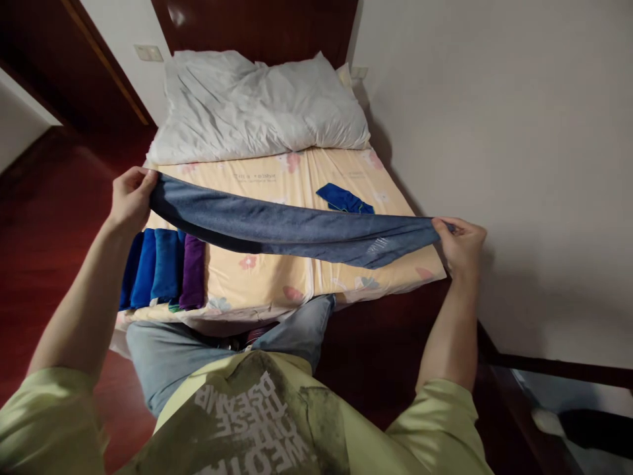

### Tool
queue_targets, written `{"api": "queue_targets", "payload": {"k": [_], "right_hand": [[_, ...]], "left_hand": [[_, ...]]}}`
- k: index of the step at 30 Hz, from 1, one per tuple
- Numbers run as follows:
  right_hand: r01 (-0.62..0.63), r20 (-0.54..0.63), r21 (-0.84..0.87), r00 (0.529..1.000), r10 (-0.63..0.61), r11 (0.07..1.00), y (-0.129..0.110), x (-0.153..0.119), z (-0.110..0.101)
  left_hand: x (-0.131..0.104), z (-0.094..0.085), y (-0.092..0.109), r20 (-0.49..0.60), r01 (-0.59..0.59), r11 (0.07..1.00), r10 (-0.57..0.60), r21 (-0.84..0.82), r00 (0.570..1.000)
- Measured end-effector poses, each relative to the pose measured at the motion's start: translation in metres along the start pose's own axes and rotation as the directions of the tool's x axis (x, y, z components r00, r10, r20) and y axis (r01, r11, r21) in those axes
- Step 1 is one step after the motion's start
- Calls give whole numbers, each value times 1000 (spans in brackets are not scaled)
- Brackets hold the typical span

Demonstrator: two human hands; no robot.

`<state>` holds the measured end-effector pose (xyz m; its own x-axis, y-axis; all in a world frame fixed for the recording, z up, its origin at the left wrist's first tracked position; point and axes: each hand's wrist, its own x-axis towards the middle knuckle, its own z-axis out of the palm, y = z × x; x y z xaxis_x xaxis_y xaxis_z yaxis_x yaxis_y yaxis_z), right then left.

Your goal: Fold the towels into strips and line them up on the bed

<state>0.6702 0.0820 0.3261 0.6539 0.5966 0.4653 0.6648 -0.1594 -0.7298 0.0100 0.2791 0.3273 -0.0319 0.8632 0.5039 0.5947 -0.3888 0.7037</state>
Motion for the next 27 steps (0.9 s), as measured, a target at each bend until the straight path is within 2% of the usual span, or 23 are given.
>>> {"api": "queue_targets", "payload": {"k": [2, 4, 8, 13, 17, 20, 23, 27], "right_hand": [[4, 32, 37, 999, -5, 999, 2, 5, 0], [38, -3, 85, 999, -38, 996, 4, 11, 0], [102, -119, 158, 989, -84, 982, 9, 24, 1], [206, -103, 164, 976, -191, 965, 16, 36, -5], [212, -69, 91, 976, -207, 973, 18, 39, -6], [212, -30, 51, 977, -211, 976, 16, 40, -2], [204, 2, 91, 979, -205, 975, 13, 39, 4], [126, 67, 146, 988, -137, 981, 11, 39, 15]], "left_hand": [[2, 0, -6, 48, 77, 977, -68, -199, 996], [4, 2, -11, 66, 113, 931, -95, -347, 993], [8, 8, -14, 24, 94, 876, -94, -473, 995], [13, 5, -10, 31, 77, 887, -71, -456, 997], [11, 1, -10, 87, 89, 930, -62, -355, 994], [8, 0, -13, 124, 141, 947, -109, -288, 986], [5, 0, -14, 167, 213, 948, -176, -236, 970], [2, 2, -17, 304, 300, 908, -208, -294, 930]]}}
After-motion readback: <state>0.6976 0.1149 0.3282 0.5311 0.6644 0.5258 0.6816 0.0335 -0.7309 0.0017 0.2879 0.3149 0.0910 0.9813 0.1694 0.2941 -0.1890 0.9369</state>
